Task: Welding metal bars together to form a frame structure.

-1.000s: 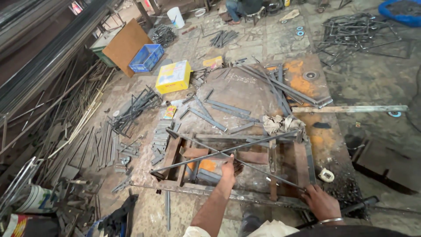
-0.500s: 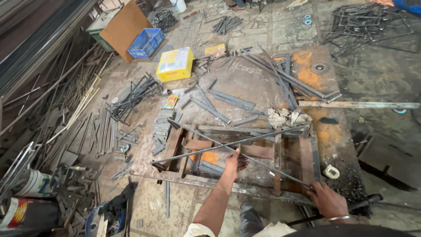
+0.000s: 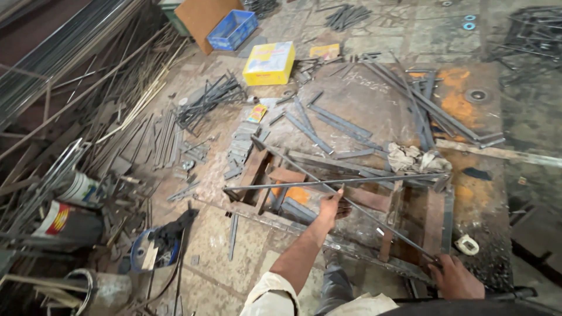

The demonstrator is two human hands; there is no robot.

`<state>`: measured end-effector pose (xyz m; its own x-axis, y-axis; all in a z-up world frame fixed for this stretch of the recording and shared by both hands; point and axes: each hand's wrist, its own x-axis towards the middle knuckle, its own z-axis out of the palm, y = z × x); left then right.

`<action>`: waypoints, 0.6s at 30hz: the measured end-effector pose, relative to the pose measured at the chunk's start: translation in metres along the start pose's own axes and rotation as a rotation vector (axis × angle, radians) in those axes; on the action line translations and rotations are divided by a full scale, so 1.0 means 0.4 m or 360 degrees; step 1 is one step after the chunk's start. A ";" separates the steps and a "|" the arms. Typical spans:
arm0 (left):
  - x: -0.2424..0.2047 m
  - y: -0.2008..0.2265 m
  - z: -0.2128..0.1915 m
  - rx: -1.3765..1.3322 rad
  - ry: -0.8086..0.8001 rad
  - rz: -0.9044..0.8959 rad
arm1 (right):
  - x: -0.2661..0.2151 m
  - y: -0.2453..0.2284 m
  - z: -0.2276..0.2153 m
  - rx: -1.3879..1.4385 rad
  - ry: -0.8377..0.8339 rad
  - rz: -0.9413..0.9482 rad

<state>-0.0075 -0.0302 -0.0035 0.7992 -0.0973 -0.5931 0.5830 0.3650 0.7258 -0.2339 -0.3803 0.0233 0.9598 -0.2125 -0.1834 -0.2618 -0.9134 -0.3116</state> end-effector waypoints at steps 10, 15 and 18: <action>0.004 -0.007 -0.006 -0.0006 -0.0056 0.0017 | 0.042 0.019 -0.032 -0.0084 -0.0149 -0.0224; 0.009 -0.005 -0.005 0.0035 -0.0026 -0.0017 | 0.081 0.049 -0.003 -0.0020 -0.0361 -0.0118; 0.027 -0.004 -0.011 0.0052 -0.0018 -0.0053 | 0.068 0.039 0.007 0.0044 -0.0439 -0.0057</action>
<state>-0.0005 -0.0278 -0.0125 0.7810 -0.1194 -0.6130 0.6134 0.3311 0.7170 -0.2120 -0.3992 0.0109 0.9055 -0.0741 -0.4178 -0.2344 -0.9081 -0.3469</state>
